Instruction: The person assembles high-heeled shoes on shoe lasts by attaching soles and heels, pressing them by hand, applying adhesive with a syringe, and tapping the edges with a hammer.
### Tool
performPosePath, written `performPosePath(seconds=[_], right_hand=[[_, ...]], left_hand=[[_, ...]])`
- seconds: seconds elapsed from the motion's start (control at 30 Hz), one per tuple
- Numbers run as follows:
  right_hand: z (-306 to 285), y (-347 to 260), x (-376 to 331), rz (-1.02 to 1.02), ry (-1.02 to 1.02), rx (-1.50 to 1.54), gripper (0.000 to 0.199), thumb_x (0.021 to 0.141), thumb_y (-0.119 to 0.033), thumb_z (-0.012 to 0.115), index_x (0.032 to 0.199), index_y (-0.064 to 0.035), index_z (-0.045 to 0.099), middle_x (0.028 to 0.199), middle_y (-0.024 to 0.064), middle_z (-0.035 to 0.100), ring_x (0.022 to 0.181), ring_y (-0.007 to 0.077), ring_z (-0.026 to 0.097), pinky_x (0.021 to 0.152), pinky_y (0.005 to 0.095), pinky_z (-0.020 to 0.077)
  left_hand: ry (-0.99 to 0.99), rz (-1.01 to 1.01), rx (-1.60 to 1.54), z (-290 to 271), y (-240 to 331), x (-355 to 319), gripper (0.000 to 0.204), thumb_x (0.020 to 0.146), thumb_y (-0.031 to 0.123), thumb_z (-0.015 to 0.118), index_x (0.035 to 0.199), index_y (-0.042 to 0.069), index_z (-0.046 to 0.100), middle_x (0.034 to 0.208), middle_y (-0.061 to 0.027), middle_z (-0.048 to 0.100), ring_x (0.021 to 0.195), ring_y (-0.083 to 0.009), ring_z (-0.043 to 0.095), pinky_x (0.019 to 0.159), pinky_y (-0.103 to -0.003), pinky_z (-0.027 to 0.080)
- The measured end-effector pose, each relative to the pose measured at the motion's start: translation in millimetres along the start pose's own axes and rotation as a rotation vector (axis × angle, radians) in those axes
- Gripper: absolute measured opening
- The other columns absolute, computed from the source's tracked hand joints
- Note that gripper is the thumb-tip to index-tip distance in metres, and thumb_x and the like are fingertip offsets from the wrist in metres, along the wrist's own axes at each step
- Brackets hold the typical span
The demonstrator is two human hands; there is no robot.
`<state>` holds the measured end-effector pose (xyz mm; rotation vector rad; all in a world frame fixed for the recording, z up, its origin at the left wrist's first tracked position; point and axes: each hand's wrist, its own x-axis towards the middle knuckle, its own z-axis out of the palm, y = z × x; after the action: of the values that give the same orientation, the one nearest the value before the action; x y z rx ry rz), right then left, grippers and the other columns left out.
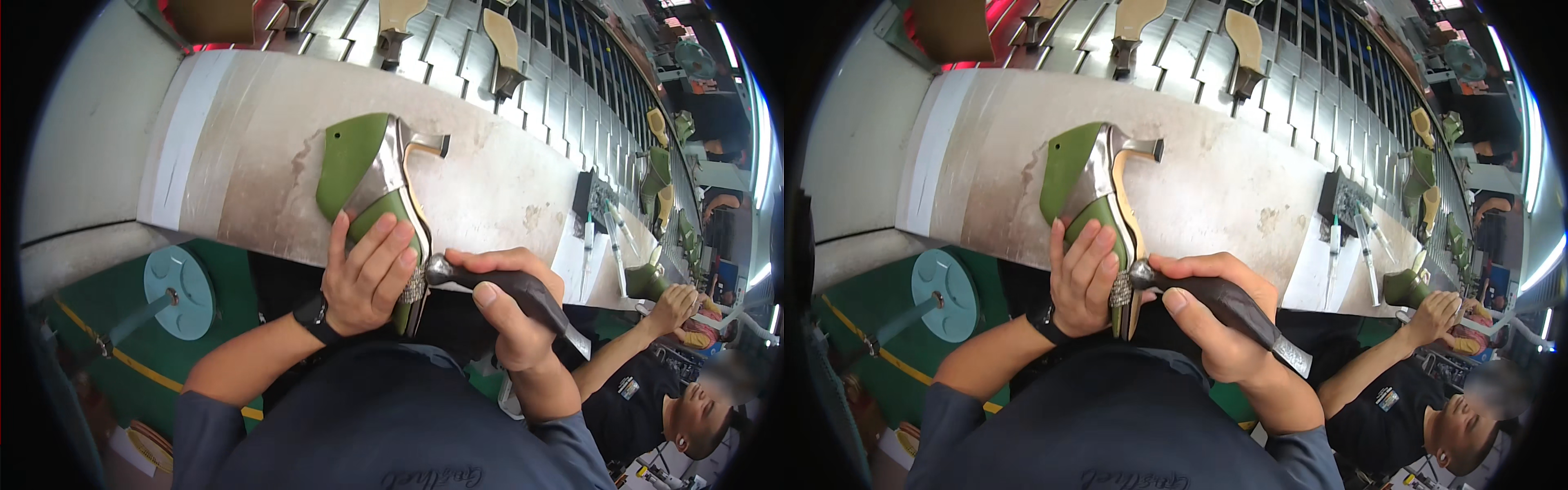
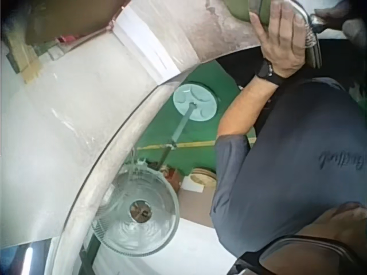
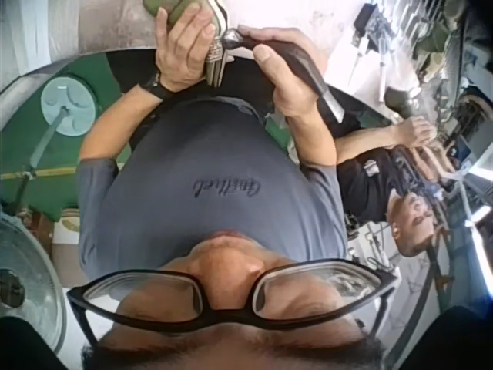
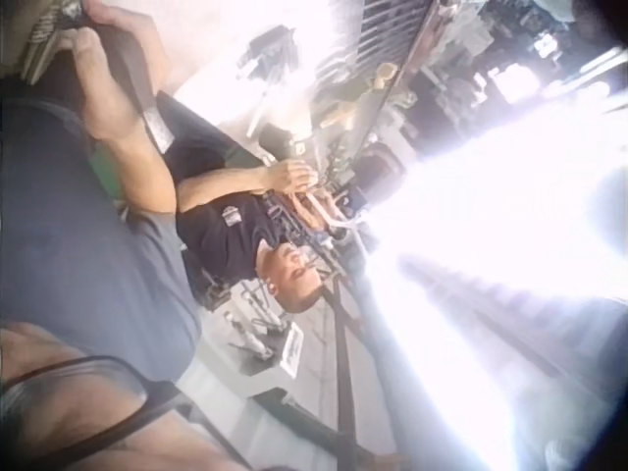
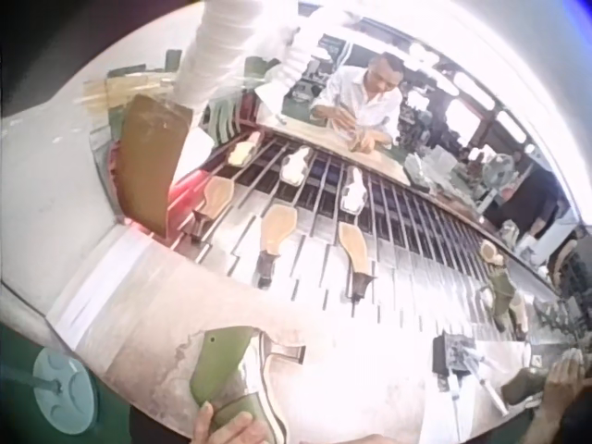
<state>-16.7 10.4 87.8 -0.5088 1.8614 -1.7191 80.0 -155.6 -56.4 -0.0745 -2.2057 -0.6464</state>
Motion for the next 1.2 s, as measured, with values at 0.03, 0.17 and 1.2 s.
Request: performPosePath(seconds=[0.03,0.17,1.2], right_hand=[[-2.6,-1.1,7.8,0.046,-0.004,0.021,0.024,0.097,-0.001,0.067,0.118,0.0097,0.067,0.118,0.0240,0.077,0.108,0.0231,0.074,0.099,0.0351,0.0571],[-17.8,-9.5,40.0,0.192,-0.050,0.048,0.024,0.095,-0.006,0.068,0.114,0.0081,0.070,0.114,0.0224,0.078,0.104,0.0226,0.074,0.095,0.0331,0.0574],[-2.4,-19.8,102.6,0.168,0.016,-0.159,0.028,0.098,-0.019,0.070,0.110,0.0061,0.072,0.105,0.0152,0.080,0.059,0.0072,0.059,0.055,0.0226,0.0503]], left_hand=[[0.012,-0.012,0.013,1.2,-0.7,0.2,0.034,0.104,0.012,0.062,0.137,0.009,0.053,0.145,-0.0137,0.062,0.139,-0.0320,0.060,0.121,-0.069,0.033],[0.015,-0.026,0.011,4.9,1.2,-0.4,0.035,0.104,0.016,0.063,0.138,0.011,0.053,0.145,-0.0105,0.062,0.138,-0.0286,0.061,0.121,-0.069,0.032],[-0.011,-0.028,0.007,1.6,-10.9,-7.9,0.037,0.107,0.026,0.058,0.142,0.016,0.052,0.148,-0.0030,0.060,0.142,-0.0233,0.056,0.125,-0.069,0.027]])
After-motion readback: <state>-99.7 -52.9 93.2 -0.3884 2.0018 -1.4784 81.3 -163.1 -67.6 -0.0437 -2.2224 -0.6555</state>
